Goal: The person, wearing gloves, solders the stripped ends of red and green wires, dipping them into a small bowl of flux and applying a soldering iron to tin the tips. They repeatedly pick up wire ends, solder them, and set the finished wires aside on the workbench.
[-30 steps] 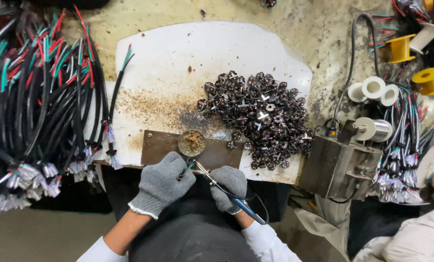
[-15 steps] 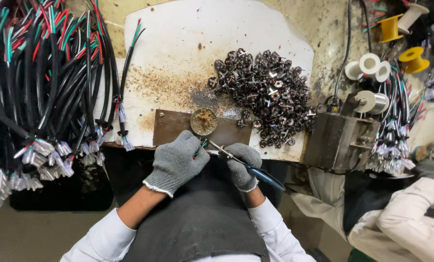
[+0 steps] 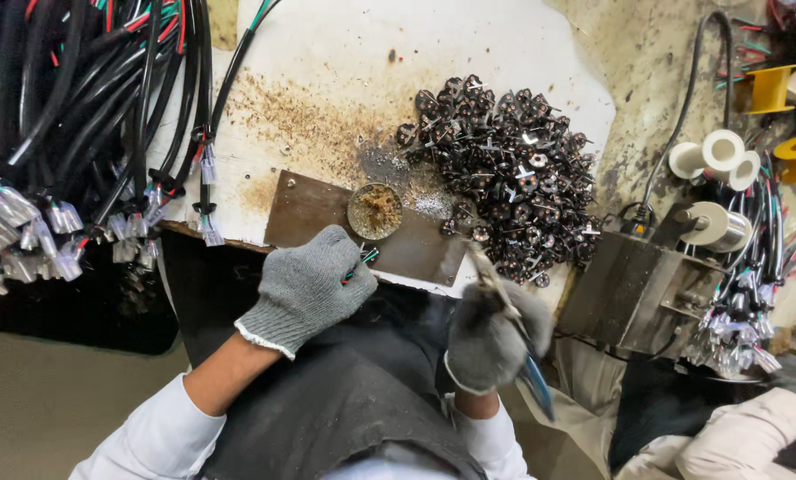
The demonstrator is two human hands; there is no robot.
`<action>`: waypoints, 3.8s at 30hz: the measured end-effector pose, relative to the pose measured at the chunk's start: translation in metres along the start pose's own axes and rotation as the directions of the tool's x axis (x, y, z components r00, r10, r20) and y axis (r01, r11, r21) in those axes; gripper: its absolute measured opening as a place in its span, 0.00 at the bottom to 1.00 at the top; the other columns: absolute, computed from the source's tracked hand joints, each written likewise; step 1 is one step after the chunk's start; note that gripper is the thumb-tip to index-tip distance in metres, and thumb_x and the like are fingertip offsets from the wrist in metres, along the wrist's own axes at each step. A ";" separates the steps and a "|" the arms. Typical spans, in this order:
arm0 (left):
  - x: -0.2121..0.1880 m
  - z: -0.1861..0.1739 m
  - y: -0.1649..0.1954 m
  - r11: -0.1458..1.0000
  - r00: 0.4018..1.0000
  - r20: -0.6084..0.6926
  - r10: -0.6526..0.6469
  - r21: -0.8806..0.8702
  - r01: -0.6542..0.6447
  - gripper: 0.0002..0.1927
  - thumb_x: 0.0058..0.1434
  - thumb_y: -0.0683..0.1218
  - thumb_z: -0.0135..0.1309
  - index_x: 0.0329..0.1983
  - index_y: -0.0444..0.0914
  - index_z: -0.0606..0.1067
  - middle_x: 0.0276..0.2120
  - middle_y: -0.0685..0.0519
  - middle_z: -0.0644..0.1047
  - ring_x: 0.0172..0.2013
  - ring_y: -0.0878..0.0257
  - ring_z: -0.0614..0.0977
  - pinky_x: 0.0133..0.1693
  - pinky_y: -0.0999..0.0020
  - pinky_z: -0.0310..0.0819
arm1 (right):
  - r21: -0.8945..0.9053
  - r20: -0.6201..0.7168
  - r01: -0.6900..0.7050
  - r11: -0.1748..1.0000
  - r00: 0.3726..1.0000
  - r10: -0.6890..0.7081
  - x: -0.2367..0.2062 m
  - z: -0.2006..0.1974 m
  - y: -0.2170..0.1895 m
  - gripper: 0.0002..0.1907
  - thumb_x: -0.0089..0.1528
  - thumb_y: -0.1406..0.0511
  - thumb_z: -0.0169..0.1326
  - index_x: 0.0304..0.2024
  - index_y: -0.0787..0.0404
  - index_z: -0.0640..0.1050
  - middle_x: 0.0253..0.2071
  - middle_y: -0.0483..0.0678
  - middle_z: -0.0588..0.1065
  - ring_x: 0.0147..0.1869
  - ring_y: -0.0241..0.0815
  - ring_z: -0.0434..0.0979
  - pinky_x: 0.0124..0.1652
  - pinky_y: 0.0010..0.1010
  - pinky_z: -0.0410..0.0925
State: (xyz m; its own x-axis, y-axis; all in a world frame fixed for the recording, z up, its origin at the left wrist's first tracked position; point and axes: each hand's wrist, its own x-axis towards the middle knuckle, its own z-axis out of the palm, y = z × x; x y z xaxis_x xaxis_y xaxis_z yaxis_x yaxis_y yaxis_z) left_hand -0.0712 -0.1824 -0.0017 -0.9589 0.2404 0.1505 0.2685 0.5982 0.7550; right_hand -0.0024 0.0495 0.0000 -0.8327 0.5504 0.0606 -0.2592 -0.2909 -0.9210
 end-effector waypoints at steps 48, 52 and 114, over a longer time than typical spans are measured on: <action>-0.003 0.015 -0.006 0.982 0.991 0.102 -0.086 -0.160 0.102 0.11 0.58 0.47 0.63 0.29 0.39 0.72 0.29 0.48 0.72 0.27 0.49 0.78 0.29 0.54 0.72 | -0.572 0.333 0.193 0.798 0.943 0.010 -0.004 0.026 0.044 0.21 0.72 0.59 0.52 0.60 0.66 0.70 0.38 0.52 0.80 0.29 0.36 0.78 0.32 0.26 0.71; -0.012 0.006 -0.015 0.947 0.996 0.092 -0.002 -0.321 0.032 0.19 0.56 0.46 0.64 0.47 0.33 0.74 0.44 0.43 0.74 0.35 0.49 0.82 0.32 0.60 0.77 | -0.393 0.082 -0.506 0.768 0.812 0.577 0.010 0.014 0.025 0.14 0.66 0.68 0.53 0.50 0.73 0.79 0.28 0.50 0.79 0.28 0.35 0.78 0.29 0.26 0.69; -0.006 -0.004 0.001 0.890 0.950 0.311 -0.013 -0.429 0.152 0.08 0.59 0.44 0.61 0.40 0.37 0.77 0.40 0.46 0.78 0.35 0.47 0.82 0.34 0.58 0.76 | -0.245 0.209 -0.056 0.968 0.972 0.109 0.004 0.034 0.040 0.26 0.71 0.63 0.62 0.67 0.57 0.67 0.36 0.47 0.76 0.23 0.31 0.69 0.21 0.19 0.63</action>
State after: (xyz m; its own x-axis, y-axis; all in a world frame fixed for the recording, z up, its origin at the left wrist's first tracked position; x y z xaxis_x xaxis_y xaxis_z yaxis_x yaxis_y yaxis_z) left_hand -0.0653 -0.1861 0.0006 -0.8865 0.4581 -0.0652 0.0536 0.2415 0.9689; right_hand -0.0323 0.0135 -0.0238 -0.9399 0.3394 0.0390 -0.0846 -0.1206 -0.9891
